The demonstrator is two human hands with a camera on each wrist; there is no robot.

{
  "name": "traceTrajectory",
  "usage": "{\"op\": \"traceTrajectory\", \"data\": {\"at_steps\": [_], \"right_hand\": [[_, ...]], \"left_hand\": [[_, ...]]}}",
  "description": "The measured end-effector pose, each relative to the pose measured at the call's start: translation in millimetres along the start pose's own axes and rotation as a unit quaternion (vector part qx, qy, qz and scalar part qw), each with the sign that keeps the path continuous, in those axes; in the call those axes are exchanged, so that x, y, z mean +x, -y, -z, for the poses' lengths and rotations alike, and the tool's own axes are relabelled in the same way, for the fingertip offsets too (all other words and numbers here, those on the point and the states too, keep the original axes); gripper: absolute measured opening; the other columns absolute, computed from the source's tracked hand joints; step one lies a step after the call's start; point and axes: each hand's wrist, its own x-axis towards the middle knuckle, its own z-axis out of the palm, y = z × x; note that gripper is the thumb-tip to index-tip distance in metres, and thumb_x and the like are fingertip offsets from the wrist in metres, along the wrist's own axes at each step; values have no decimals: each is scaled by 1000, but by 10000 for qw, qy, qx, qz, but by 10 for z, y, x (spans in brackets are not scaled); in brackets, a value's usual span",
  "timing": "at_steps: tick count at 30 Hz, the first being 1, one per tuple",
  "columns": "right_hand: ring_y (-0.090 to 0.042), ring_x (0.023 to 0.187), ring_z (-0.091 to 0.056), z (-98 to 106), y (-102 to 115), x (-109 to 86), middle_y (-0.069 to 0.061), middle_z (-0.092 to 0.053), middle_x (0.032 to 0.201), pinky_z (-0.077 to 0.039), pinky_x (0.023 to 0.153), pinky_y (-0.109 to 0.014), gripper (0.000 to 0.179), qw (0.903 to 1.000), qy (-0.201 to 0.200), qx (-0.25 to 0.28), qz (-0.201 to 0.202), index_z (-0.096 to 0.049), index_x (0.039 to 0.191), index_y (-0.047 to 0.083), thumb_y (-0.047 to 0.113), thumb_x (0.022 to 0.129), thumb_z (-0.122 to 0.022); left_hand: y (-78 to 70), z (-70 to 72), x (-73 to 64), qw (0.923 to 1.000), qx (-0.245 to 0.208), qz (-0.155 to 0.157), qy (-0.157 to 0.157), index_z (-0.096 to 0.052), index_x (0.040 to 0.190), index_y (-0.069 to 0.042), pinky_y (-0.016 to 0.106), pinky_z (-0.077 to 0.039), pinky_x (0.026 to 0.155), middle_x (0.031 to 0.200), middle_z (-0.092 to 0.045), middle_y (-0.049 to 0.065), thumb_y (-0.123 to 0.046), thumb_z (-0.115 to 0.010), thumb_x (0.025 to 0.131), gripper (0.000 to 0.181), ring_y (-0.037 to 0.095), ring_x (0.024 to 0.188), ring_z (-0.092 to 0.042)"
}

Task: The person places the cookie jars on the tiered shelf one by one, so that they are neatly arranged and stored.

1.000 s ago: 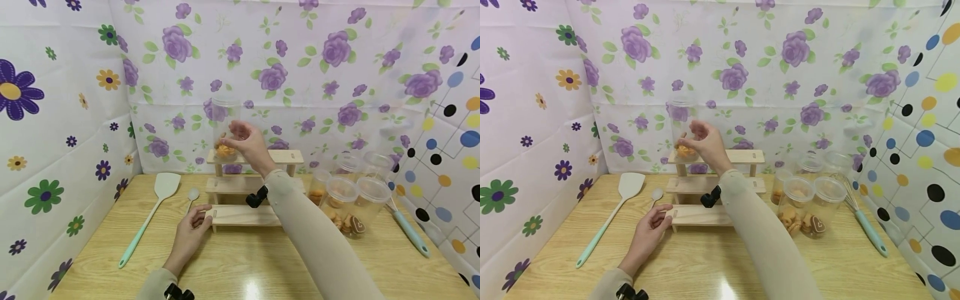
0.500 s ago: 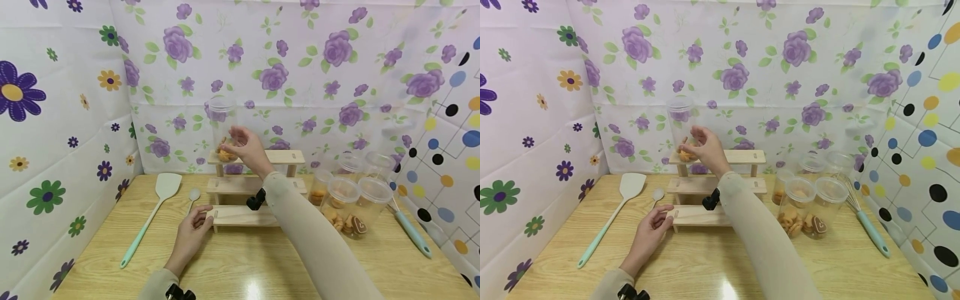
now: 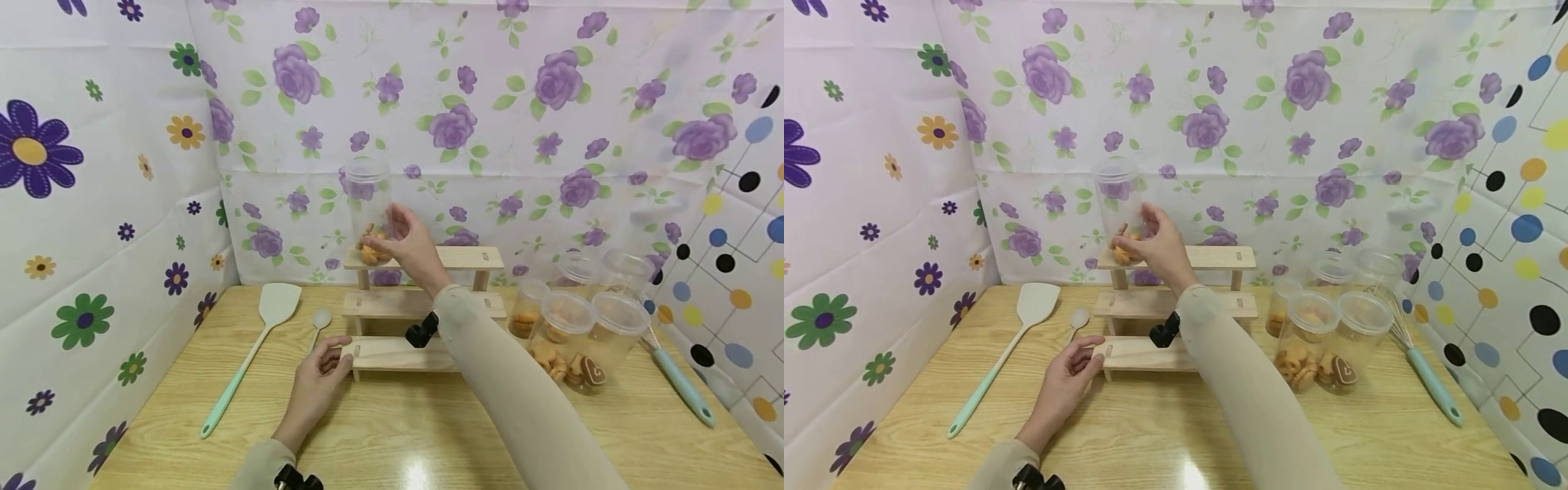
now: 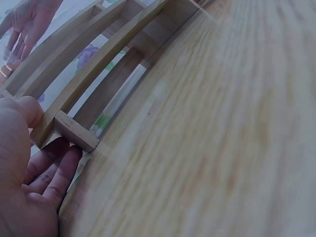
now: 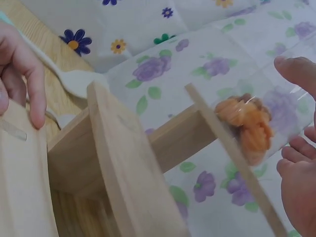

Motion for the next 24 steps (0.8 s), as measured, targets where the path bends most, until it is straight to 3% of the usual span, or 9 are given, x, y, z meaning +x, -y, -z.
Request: {"op": "traceTrajectory", "data": {"at_steps": [3,10,16,24], "right_hand": [[-21,165,-36,42,50,-34,-10,-37,179,-31,134,-35,98,9997,-124,87,200,-32,174,7,25,98,-91],[-22,162,-42,154,281,-171,-6,-46,173,-36,130,-30,94,9964,-466,-140,695,-40,172,13,25,95,-94],[-22,155,-51,288,538,-353,-5,-53,167,-41,128,-39,91,9885,-722,-345,1282,-46,169,13,18,93,-95],[-26,155,-51,545,844,-754,-3,-55,166,-40,129,-44,91,9761,-775,-318,2004,-47,167,8,0,88,-93]], "left_hand": [[4,-4,-1,10000,-24,6,38,-73,142,-21,24,-58,95,123,-79,6,-24,-76,110,33,18,115,-71],[2,17,4,10000,22,-34,51,-72,143,-20,22,-58,94,124,-79,7,-23,-76,110,33,18,115,-71],[2,34,19,9999,27,-59,78,-71,143,-18,22,-58,94,125,-79,8,-23,-76,110,34,17,114,-71],[27,17,26,9999,-96,21,119,-71,143,-19,22,-58,93,123,-79,8,-23,-76,109,35,18,113,-71]]}}
